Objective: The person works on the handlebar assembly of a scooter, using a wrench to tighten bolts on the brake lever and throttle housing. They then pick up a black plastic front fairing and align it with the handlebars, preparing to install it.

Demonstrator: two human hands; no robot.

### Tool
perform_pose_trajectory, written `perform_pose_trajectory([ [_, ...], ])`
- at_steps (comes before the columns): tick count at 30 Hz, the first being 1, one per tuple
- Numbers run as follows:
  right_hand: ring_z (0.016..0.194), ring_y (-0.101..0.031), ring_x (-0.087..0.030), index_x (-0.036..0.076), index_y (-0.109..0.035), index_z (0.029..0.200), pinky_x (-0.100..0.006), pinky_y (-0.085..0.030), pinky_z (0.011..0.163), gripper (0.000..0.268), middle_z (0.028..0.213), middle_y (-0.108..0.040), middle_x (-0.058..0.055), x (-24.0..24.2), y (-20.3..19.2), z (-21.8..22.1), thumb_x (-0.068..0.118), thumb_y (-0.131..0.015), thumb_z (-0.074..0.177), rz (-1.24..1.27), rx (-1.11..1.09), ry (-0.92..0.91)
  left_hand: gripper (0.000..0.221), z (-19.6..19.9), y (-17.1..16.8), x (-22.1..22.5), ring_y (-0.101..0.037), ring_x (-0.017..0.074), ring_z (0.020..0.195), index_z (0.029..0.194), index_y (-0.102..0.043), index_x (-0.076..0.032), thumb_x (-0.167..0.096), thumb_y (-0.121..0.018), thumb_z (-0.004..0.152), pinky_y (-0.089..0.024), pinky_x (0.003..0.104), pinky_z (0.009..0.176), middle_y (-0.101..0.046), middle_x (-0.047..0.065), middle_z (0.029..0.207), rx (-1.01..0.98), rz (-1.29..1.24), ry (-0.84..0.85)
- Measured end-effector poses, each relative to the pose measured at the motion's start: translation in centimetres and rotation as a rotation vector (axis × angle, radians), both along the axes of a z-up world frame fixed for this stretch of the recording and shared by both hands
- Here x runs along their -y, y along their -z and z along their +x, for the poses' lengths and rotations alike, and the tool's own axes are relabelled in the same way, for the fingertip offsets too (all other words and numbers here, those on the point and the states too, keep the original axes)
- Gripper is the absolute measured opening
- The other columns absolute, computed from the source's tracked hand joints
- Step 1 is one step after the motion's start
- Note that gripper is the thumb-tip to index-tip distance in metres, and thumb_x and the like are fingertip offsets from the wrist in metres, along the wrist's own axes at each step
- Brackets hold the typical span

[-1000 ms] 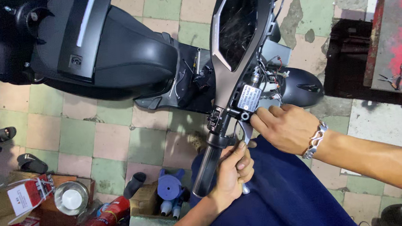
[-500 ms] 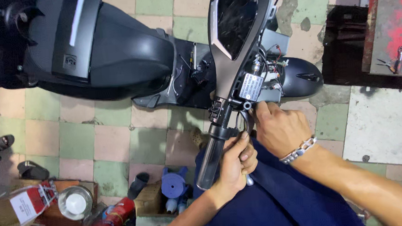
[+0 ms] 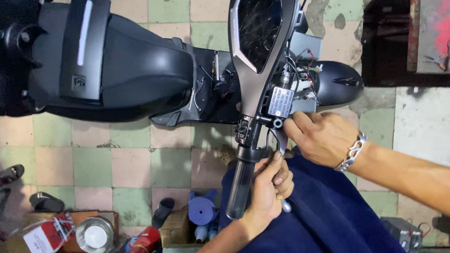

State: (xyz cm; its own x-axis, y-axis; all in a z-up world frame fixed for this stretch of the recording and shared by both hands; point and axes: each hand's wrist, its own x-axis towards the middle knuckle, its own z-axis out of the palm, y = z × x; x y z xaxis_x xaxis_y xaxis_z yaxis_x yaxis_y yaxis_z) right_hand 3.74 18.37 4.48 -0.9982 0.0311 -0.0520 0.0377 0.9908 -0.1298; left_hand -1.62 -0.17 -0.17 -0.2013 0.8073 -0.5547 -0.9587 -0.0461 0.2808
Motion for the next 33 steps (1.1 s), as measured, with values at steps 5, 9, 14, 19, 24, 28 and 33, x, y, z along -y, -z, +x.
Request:
perform_pose_trajectory([
  [5, 0.054, -0.067, -0.028, 0.007, -0.058, 0.088, -0.041, -0.053, 0.046, 0.016, 0.076, -0.062, -0.010, 4.3, 0.8, -0.1, 0.019, -0.067, 0.081, -0.078, -0.007, 0.420, 0.038, 0.4, 2.1, 1.2, -0.027, 0.0064, 0.043, 0.076, -0.046, -0.012, -0.026, -0.049, 0.111, -0.020, 0.025, 0.039, -0.037, -0.003, 0.060, 0.022, -0.003, 0.006],
  [9, 0.059, -0.069, -0.033, 0.006, -0.057, 0.087, -0.043, -0.055, 0.050, 0.020, 0.079, -0.064, -0.013, 6.9, 0.7, -1.3, 0.019, -0.067, 0.077, -0.111, 0.023, 0.693, 0.033, 0.7, 3.9, 1.5, -0.028, 0.0071, 0.042, 0.076, -0.048, -0.014, -0.026, -0.052, 0.106, -0.020, 0.025, 0.037, -0.037, -0.004, 0.058, 0.003, -0.136, -0.008],
  [14, 0.068, -0.068, -0.040, 0.005, -0.058, 0.089, -0.050, -0.053, 0.057, 0.025, 0.081, -0.067, -0.016, 6.9, -1.2, -1.1, 0.029, -0.064, 0.093, -0.365, -0.035, 0.852, 0.036, 1.1, 5.1, 1.9, -0.030, 0.0104, 0.040, 0.073, -0.050, -0.011, -0.031, -0.056, 0.103, -0.021, 0.028, 0.036, -0.037, -0.003, 0.054, -0.097, -0.186, -0.042],
  [19, 0.075, -0.069, -0.040, 0.004, -0.064, 0.092, -0.047, -0.055, 0.063, 0.029, 0.086, -0.070, -0.017, 5.7, -1.9, 3.2, 0.033, -0.066, 0.093, -0.589, -0.303, 0.885, 0.033, 1.2, 5.1, 1.9, -0.046, 0.0149, 0.058, 0.101, -0.062, -0.011, -0.042, -0.051, 0.098, -0.038, 0.030, 0.051, -0.052, 0.002, 0.074, 0.002, 0.005, -0.030],
  [24, 0.072, -0.069, -0.036, 0.007, -0.071, 0.091, -0.044, -0.055, 0.064, 0.023, 0.079, -0.071, -0.016, -2.8, 3.4, 12.1, 0.029, -0.067, 0.093, -0.690, -0.235, 0.978, 0.046, 3.6, 7.1, 0.3, -0.054, 0.0226, 0.082, 0.112, -0.061, -0.009, -0.047, -0.044, 0.093, -0.048, 0.038, 0.075, -0.057, 0.006, 0.090, 0.313, -0.033, -0.076],
  [28, 0.062, -0.067, -0.032, 0.005, -0.073, 0.087, -0.042, -0.054, 0.061, 0.030, 0.066, -0.067, -0.015, -13.1, 11.9, 21.5, 0.033, -0.068, 0.098, -0.802, -0.079, 1.213, 0.039, 7.3, 12.3, -5.7, -0.059, 0.0226, 0.089, 0.109, -0.062, -0.008, -0.043, -0.048, 0.098, -0.049, 0.035, 0.080, -0.064, 0.008, 0.096, 0.233, -0.189, 0.130],
  [33, 0.063, -0.070, -0.023, 0.001, -0.068, 0.092, -0.038, -0.055, 0.063, 0.027, 0.078, -0.069, -0.012, -27.4, 28.5, 33.3, 0.026, -0.067, 0.105, -0.842, -0.272, 1.406, 0.025, 18.5, 23.4, -24.8, -0.062, 0.0106, 0.085, 0.117, -0.067, -0.012, -0.027, -0.067, 0.098, -0.049, 0.027, 0.075, -0.066, -0.001, 0.095, -0.220, -0.460, 0.529],
])
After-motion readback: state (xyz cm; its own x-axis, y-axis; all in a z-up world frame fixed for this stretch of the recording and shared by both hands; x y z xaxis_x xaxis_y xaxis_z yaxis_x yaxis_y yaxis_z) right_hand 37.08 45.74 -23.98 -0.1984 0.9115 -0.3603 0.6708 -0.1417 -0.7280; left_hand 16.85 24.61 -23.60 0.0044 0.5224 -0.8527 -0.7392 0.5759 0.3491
